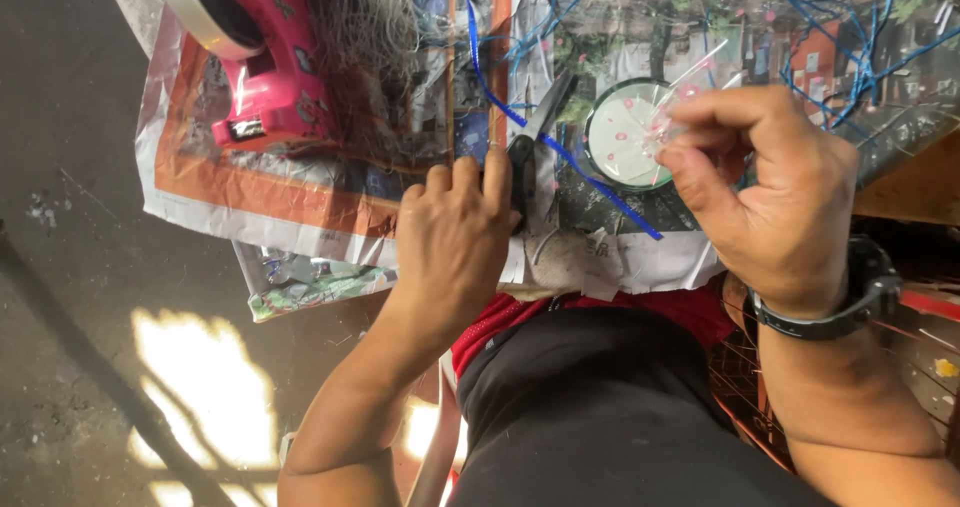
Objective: Wrapping a glass candle jar in decorative plastic film and tying it with a blue ribbon.
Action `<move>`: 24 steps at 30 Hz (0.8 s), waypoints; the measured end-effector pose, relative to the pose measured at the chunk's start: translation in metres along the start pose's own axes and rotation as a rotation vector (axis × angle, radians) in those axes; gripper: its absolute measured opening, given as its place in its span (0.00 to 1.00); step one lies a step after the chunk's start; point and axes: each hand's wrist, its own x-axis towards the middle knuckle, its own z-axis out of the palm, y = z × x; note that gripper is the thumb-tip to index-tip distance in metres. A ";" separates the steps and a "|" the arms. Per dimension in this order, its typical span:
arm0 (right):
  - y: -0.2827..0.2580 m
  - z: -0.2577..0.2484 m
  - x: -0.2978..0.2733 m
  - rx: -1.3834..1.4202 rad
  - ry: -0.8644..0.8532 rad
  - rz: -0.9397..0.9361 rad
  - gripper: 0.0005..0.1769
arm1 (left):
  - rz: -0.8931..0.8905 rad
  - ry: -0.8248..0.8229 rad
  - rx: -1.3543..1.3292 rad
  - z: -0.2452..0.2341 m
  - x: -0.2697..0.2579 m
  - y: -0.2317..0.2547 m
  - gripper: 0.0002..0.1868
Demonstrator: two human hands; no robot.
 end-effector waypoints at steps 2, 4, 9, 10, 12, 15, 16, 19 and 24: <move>-0.006 0.000 0.006 -0.115 -0.051 -0.038 0.10 | 0.015 0.047 0.072 0.011 -0.003 0.002 0.26; -0.011 0.003 0.013 -0.303 -0.128 -0.113 0.18 | 0.022 0.117 0.036 0.016 -0.003 0.004 0.12; -0.009 0.010 0.016 -0.551 -0.107 -0.160 0.18 | 0.073 -0.148 -0.392 -0.008 -0.013 -0.026 0.20; -0.009 0.011 0.016 -0.581 -0.099 -0.173 0.14 | 0.050 -0.346 -0.577 -0.016 -0.015 -0.034 0.25; -0.009 0.014 0.014 -0.605 -0.092 -0.154 0.07 | 0.041 -0.441 -0.737 -0.019 -0.026 -0.049 0.26; -0.010 0.012 0.015 -0.531 -0.106 -0.117 0.02 | 0.072 -0.542 -1.181 -0.009 -0.048 -0.064 0.30; -0.010 0.010 0.015 -0.436 -0.134 -0.099 0.02 | 0.109 -0.544 -1.470 -0.002 -0.057 -0.068 0.33; -0.006 -0.001 0.013 -0.060 -0.172 0.034 0.02 | 0.291 -0.245 -1.501 -0.001 -0.062 -0.057 0.22; -0.002 0.000 0.001 0.248 -0.015 0.044 0.07 | 0.172 0.048 -1.094 -0.002 -0.052 -0.036 0.25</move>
